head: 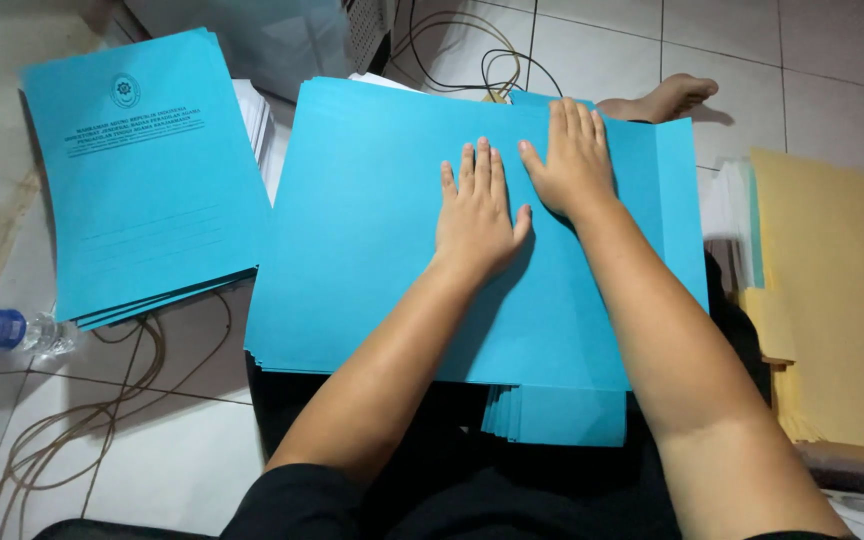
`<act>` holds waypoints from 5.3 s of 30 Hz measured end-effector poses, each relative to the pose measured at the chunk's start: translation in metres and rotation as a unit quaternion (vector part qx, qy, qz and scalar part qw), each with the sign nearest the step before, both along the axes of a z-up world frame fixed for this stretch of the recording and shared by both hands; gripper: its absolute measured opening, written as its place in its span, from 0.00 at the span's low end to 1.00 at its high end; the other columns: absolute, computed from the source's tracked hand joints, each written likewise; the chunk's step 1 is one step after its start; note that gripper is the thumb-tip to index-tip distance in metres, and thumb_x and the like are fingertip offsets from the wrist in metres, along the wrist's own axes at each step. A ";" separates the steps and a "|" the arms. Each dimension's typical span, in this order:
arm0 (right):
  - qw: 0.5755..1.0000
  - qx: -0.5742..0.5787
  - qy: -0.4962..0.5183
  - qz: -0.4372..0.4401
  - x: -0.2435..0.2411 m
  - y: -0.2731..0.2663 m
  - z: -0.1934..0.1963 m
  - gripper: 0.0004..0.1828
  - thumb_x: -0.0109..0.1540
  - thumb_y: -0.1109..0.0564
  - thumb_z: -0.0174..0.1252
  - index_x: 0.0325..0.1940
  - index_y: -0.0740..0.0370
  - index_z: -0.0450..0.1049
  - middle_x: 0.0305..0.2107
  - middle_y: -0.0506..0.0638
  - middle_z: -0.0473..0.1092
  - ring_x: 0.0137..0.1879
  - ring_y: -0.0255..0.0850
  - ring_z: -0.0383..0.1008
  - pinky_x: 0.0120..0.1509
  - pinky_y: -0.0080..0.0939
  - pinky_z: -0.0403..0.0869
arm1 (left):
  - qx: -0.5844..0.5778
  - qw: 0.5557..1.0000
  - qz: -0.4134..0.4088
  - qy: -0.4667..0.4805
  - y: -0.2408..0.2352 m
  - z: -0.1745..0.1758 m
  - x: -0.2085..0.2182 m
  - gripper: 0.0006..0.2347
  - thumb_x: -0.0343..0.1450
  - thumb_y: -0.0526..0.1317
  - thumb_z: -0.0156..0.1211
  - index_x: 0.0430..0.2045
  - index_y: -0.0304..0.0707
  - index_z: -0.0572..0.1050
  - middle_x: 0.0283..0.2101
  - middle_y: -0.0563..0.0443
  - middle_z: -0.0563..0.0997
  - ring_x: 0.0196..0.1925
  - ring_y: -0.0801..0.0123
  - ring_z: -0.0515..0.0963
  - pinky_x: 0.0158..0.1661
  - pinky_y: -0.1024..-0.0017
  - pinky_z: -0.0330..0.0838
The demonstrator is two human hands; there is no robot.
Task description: The person sits on the floor and repeatedly folds light blue file folders. They pick up a folder, open it, and fold the side flaps inward to create a compact shape, then place it on a stack.
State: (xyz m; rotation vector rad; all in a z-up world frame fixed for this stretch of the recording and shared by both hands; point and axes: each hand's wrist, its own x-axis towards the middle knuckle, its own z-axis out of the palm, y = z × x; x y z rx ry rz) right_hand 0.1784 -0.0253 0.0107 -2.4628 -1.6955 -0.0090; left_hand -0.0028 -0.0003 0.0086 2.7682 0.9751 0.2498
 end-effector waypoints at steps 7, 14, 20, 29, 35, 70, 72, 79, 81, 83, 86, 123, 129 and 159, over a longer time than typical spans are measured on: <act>0.996 0.065 -0.051 0.041 0.019 0.036 -0.012 0.24 0.73 0.41 0.43 0.57 0.65 0.68 0.51 0.59 0.66 0.57 0.57 0.63 0.61 0.58 0.61 | 0.072 0.996 0.038 -0.021 0.003 -0.027 0.014 0.37 0.74 0.61 0.39 0.72 0.29 0.51 0.77 0.35 0.48 0.79 0.47 0.46 0.73 0.43 0.42; 0.993 0.073 -0.056 0.074 0.022 0.037 -0.012 0.24 0.73 0.40 0.45 0.52 0.67 0.66 0.48 0.59 0.67 0.53 0.56 0.64 0.56 0.56 0.63 | 0.076 0.995 0.056 -0.031 0.003 -0.030 0.014 0.37 0.74 0.61 0.40 0.73 0.32 0.51 0.77 0.40 0.49 0.79 0.50 0.47 0.73 0.46 0.43; 0.998 0.056 0.018 -0.004 0.041 -0.010 -0.002 0.27 0.74 0.40 0.40 0.61 0.67 0.57 0.59 0.62 0.56 0.66 0.56 0.51 0.69 0.56 0.50 | 0.056 0.995 0.061 -0.059 0.005 -0.029 0.012 0.35 0.73 0.59 0.41 0.72 0.34 0.53 0.77 0.42 0.51 0.79 0.50 0.49 0.73 0.45 0.43; 0.994 -0.049 0.029 -0.098 -0.003 -0.124 0.024 0.42 0.72 0.38 0.35 0.79 0.75 0.44 0.76 0.71 0.40 0.82 0.60 0.35 0.83 0.57 0.37 | -0.026 0.999 0.042 -0.019 -0.001 0.006 0.001 0.34 0.75 0.56 0.38 0.72 0.29 0.52 0.77 0.36 0.52 0.79 0.48 0.48 0.73 0.44 0.37; 0.991 -0.084 0.023 -0.102 -0.054 -0.199 0.022 0.42 0.71 0.38 0.34 0.79 0.73 0.43 0.76 0.69 0.41 0.82 0.58 0.36 0.83 0.56 0.39 | -0.024 0.998 0.048 -0.028 -0.003 0.007 0.000 0.34 0.75 0.56 0.38 0.72 0.27 0.53 0.76 0.35 0.52 0.79 0.47 0.48 0.73 0.43 0.37; 0.986 -0.037 0.040 -0.155 -0.015 -0.126 0.017 0.45 0.70 0.34 0.35 0.80 0.69 0.44 0.77 0.65 0.41 0.83 0.56 0.36 0.83 0.57 0.39 | 0.006 0.999 -0.037 0.030 -0.055 0.002 -0.037 0.33 0.77 0.56 0.33 0.73 0.28 0.50 0.77 0.33 0.48 0.80 0.43 0.44 0.72 0.39 0.36; 0.986 -0.035 0.048 -0.157 -0.012 -0.127 0.014 0.46 0.70 0.32 0.35 0.80 0.69 0.44 0.78 0.64 0.40 0.83 0.55 0.35 0.83 0.56 0.38 | -0.020 0.998 -0.055 0.035 -0.091 0.006 -0.060 0.32 0.77 0.53 0.34 0.72 0.25 0.48 0.77 0.29 0.47 0.79 0.41 0.42 0.71 0.38 0.34; 0.986 -0.035 0.059 -0.155 -0.015 -0.130 0.014 0.47 0.69 0.31 0.34 0.80 0.68 0.43 0.78 0.63 0.38 0.83 0.54 0.34 0.83 0.56 0.36 | -0.033 0.996 -0.069 0.054 -0.073 0.004 -0.056 0.32 0.78 0.53 0.33 0.72 0.25 0.47 0.77 0.30 0.47 0.80 0.45 0.42 0.71 0.38 0.34; 0.985 -0.036 0.056 -0.160 -0.016 -0.130 0.019 0.46 0.69 0.32 0.35 0.80 0.69 0.44 0.78 0.64 0.39 0.83 0.55 0.34 0.83 0.56 0.37 | -0.003 0.998 -0.024 0.056 -0.044 0.009 -0.029 0.36 0.76 0.59 0.33 0.72 0.24 0.49 0.77 0.30 0.48 0.80 0.44 0.44 0.71 0.38 0.36; 0.984 -0.040 0.053 -0.165 -0.018 -0.129 0.020 0.46 0.69 0.32 0.36 0.80 0.69 0.44 0.77 0.64 0.40 0.83 0.55 0.35 0.83 0.55 0.37 | 0.005 0.998 -0.016 0.054 -0.010 0.003 0.001 0.36 0.76 0.60 0.33 0.72 0.24 0.49 0.76 0.29 0.48 0.80 0.44 0.44 0.71 0.38 0.37; 0.983 -0.045 0.056 -0.170 -0.017 -0.128 0.021 0.46 0.69 0.32 0.35 0.80 0.68 0.43 0.78 0.63 0.39 0.83 0.54 0.34 0.83 0.55 0.37 | 0.019 0.999 0.007 0.047 0.038 -0.007 0.040 0.37 0.75 0.61 0.33 0.72 0.25 0.50 0.76 0.31 0.49 0.80 0.45 0.45 0.72 0.39 0.37; 0.996 -0.042 0.045 0.071 -0.108 0.005 -0.013 0.38 0.72 0.41 0.33 0.79 0.69 0.43 0.77 0.66 0.41 0.82 0.57 0.37 0.83 0.57 0.39 | -0.017 0.998 -0.053 -0.009 -0.067 -0.017 -0.138 0.28 0.78 0.48 0.30 0.73 0.30 0.48 0.78 0.37 0.45 0.80 0.49 0.43 0.72 0.46 0.30; 0.997 -0.036 0.055 0.048 -0.082 0.049 -0.001 0.38 0.73 0.40 0.31 0.80 0.69 0.43 0.78 0.64 0.35 0.83 0.54 0.29 0.83 0.55 0.30 | -0.005 0.999 -0.038 -0.038 -0.067 -0.022 -0.134 0.28 0.77 0.48 0.33 0.73 0.31 0.49 0.78 0.39 0.46 0.80 0.51 0.44 0.72 0.46 0.29; 0.990 -0.045 0.046 -0.121 -0.021 -0.155 0.015 0.42 0.71 0.36 0.33 0.80 0.68 0.44 0.78 0.64 0.40 0.83 0.56 0.34 0.83 0.56 0.38 | -0.007 0.998 0.038 0.048 0.072 -0.020 0.052 0.29 0.80 0.52 0.29 0.75 0.34 0.45 0.79 0.40 0.44 0.81 0.49 0.38 0.73 0.39 0.31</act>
